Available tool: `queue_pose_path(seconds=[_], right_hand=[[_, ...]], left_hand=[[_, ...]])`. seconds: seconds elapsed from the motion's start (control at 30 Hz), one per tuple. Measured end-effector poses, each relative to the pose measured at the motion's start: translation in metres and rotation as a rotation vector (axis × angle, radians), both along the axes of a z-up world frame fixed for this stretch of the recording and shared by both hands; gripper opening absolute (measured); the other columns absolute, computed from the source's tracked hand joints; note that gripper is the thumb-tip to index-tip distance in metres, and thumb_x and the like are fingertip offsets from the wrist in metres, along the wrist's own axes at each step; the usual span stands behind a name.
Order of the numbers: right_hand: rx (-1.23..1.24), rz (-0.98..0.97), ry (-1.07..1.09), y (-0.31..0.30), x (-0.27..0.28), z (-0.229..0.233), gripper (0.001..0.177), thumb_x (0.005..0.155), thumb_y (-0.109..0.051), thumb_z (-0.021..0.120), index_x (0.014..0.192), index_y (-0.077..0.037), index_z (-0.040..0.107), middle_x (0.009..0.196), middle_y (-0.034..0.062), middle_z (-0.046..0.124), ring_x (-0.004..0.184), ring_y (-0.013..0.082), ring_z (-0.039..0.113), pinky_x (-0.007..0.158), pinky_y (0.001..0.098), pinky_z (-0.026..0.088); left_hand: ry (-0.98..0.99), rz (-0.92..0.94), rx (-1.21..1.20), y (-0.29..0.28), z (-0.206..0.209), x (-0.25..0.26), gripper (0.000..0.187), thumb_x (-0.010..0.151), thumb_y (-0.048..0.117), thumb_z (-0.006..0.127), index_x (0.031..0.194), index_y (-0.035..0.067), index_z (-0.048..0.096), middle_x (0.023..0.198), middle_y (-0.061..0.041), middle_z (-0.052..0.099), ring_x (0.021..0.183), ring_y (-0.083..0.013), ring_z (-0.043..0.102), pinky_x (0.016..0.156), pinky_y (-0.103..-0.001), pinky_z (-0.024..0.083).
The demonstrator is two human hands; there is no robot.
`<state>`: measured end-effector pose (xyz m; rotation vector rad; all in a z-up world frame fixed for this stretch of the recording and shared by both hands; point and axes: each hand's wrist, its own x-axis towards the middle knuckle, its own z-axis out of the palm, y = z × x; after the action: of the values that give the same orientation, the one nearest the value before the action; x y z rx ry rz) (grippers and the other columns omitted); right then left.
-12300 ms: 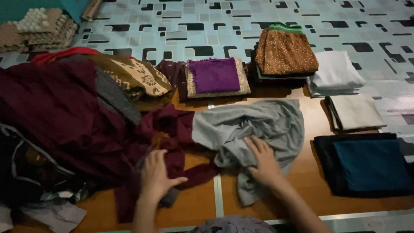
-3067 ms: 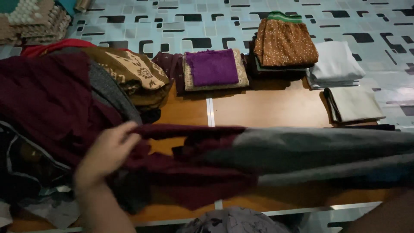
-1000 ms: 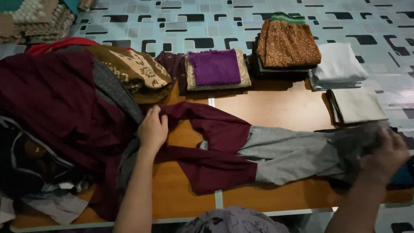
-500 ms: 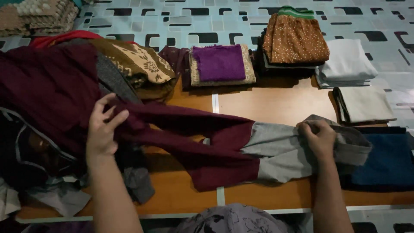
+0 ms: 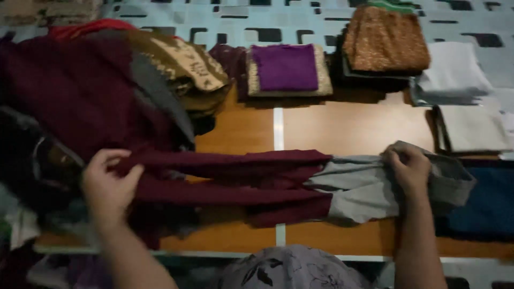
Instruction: Folding various articles of clothing on a low table.
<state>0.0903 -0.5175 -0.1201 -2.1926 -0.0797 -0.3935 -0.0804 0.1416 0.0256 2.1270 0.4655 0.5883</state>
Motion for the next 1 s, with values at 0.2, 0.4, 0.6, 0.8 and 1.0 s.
queue_pose_path(seconds=[0.2,0.4,0.6,0.8,1.0], right_hand=[[-0.054,0.031,0.019,0.025,-0.014,0.034,0.011,0.104,-0.004,0.07,0.097,0.003,0.075,0.089,0.0081,0.075,0.084,0.0134,0.068,0.084,0.0278,0.053],[-0.018,-0.045,0.065,0.009,-0.006,0.013,0.012,0.098,-0.008,0.075,0.108,-0.002,0.077,0.103,0.01,0.076,0.092,0.0147,0.072,0.083,0.0286,0.057],[-0.185,-0.138,0.016,-0.004,0.001,-0.008,0.017,0.099,-0.01,0.08,0.111,0.002,0.077,0.098,0.0165,0.075,0.088,0.0203,0.073,0.08,0.0328,0.056],[-0.038,-0.05,0.005,-0.002,0.001,-0.007,0.012,0.099,-0.01,0.076,0.105,0.001,0.076,0.106,0.0116,0.077,0.093,0.0156,0.073,0.084,0.0287,0.057],[-0.12,-0.004,-0.092,0.01,-0.01,0.01,0.009,0.1,-0.008,0.076,0.102,0.001,0.076,0.101,0.0123,0.077,0.099,0.0179,0.074,0.091,0.0307,0.057]], left_hand=[[0.497,0.347,0.215,-0.007,-0.015,0.011,0.035,0.092,0.035,0.081,0.112,0.009,0.07,0.091,-0.011,0.076,0.079,-0.0303,0.07,0.074,-0.05,0.059],[0.6,0.086,-0.003,-0.01,0.005,-0.007,0.049,0.079,0.036,0.09,0.111,0.005,0.07,0.102,-0.012,0.072,0.093,-0.0259,0.07,0.08,-0.044,0.058],[0.503,-0.483,-0.223,-0.013,0.01,-0.026,0.018,0.088,0.014,0.074,0.104,0.006,0.08,0.096,-0.004,0.079,0.094,-0.0162,0.073,0.087,-0.031,0.057],[-0.164,-0.388,-0.154,0.001,0.002,-0.024,0.018,0.1,-0.003,0.063,0.11,0.007,0.073,0.097,-0.001,0.067,0.091,-0.0111,0.062,0.085,-0.026,0.05],[-0.236,-0.66,-0.354,-0.001,-0.003,-0.035,0.03,0.083,-0.016,0.05,0.096,0.009,0.056,0.107,-0.003,0.063,0.102,-0.0153,0.059,0.104,-0.027,0.045]])
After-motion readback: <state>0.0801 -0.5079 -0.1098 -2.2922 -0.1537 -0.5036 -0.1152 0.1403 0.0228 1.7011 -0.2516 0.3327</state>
